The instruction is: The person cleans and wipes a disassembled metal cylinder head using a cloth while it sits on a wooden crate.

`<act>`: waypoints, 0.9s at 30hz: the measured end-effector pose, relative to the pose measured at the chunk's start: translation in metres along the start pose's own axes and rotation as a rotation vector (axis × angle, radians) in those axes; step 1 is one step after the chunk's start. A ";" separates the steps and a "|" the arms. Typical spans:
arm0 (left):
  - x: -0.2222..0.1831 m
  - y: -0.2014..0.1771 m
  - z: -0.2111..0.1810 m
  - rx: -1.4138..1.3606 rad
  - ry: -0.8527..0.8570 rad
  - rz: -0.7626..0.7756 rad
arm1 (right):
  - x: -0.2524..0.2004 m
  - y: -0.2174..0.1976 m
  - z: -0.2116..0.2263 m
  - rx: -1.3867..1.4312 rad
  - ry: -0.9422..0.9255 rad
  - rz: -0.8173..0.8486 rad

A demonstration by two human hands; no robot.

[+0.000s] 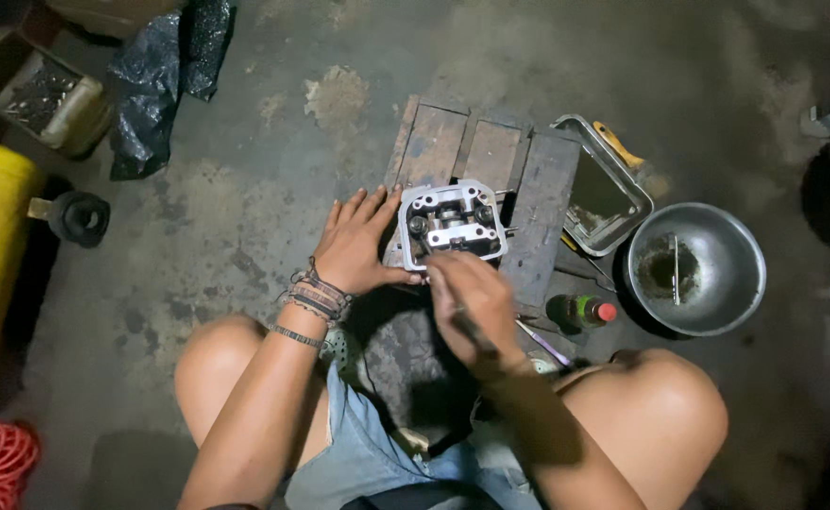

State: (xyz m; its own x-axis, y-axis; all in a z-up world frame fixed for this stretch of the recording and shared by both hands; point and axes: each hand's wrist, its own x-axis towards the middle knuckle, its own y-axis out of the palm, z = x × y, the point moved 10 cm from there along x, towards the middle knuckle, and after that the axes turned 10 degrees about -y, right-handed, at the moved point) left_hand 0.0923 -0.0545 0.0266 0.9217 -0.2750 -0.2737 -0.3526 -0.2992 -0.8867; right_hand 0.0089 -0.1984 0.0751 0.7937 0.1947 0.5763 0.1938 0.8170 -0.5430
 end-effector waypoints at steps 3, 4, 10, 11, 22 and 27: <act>0.007 0.012 0.012 0.020 -0.016 -0.028 | 0.011 0.029 0.021 -0.186 -0.119 0.140; 0.007 0.011 0.009 0.018 -0.017 -0.033 | 0.009 0.024 0.021 -0.187 -0.124 0.141; 0.003 0.008 0.011 0.000 -0.021 -0.044 | 0.018 0.014 0.019 -0.006 0.065 0.242; 0.004 0.010 0.012 0.022 -0.017 -0.057 | 0.015 0.025 0.018 -0.146 -0.001 0.254; 0.004 0.014 0.018 0.032 -0.009 -0.077 | 0.070 0.010 0.041 -0.191 0.093 0.310; 0.008 0.018 0.020 0.047 -0.022 -0.091 | 0.106 0.033 0.008 -0.390 0.085 0.481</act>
State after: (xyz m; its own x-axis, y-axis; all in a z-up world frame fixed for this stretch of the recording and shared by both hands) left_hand 0.0969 -0.0438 0.0005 0.9530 -0.2287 -0.1989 -0.2598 -0.2783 -0.9247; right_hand 0.0953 -0.1462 0.1230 0.8845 0.4344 0.1701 -0.0129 0.3873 -0.9218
